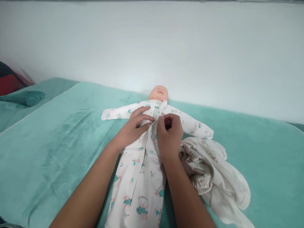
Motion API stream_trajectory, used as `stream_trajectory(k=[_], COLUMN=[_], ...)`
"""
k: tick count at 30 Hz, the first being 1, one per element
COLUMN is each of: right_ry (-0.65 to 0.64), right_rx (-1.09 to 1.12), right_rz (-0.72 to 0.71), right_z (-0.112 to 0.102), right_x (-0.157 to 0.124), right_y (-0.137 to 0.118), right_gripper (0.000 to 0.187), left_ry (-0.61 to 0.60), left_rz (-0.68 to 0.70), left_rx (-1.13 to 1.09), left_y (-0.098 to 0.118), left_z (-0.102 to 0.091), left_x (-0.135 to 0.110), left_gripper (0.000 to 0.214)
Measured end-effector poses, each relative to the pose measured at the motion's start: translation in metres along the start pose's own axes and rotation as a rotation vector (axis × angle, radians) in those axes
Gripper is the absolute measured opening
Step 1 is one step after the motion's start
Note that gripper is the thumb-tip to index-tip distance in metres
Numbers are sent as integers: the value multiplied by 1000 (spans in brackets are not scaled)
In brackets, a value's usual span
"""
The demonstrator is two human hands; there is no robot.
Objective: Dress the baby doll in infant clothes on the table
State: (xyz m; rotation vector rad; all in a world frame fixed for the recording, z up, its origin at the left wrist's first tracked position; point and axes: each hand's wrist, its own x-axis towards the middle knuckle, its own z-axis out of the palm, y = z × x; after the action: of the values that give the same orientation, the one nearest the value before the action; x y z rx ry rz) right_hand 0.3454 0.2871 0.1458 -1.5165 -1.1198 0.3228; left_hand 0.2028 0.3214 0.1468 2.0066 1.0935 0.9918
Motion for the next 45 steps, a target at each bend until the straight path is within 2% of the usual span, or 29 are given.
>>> stream_trajectory(k=[5, 9, 13, 17, 20, 24, 28, 33, 45], right_ry=[-271, -352, -335, -310, -317, -400, -451, -411, -306], right_rx=[-212, -338, -476, -513, -456, -264, -178, -115, -171], right_rz=[-154, -265, -340, -350, -351, -290, -239, -196, -147], right_z=[-18, -22, -17, -15, -18, -24, -27, -26, -21], right_x=[-20, -22, -22, -24, -22, -15, -10, -8, -11], right_y=[-3, -4, -5, -5, -4, -2, 0, 4, 5], right_gripper=[27, 24, 16, 10, 7, 4, 7, 6, 6], left_ry=[-39, -44, -76, -82, -80, -86, -84, -103, -120], left_rz=[0, -4, 1, 2, 6, -9, 13, 53, 48], left_rx=[4, -7, -14, -22, -40, -49, -53, -36, -39], left_y=[1, 1, 1, 0, -1, -1, -2, -3, -2], left_z=[-3, -4, -6, -6, -6, -7, -8, -8, -8], left_x=[1, 3, 2, 1, 1, 1, 0, 1, 2], left_gripper=[12, 7, 7, 7, 10, 12, 13, 16, 16])
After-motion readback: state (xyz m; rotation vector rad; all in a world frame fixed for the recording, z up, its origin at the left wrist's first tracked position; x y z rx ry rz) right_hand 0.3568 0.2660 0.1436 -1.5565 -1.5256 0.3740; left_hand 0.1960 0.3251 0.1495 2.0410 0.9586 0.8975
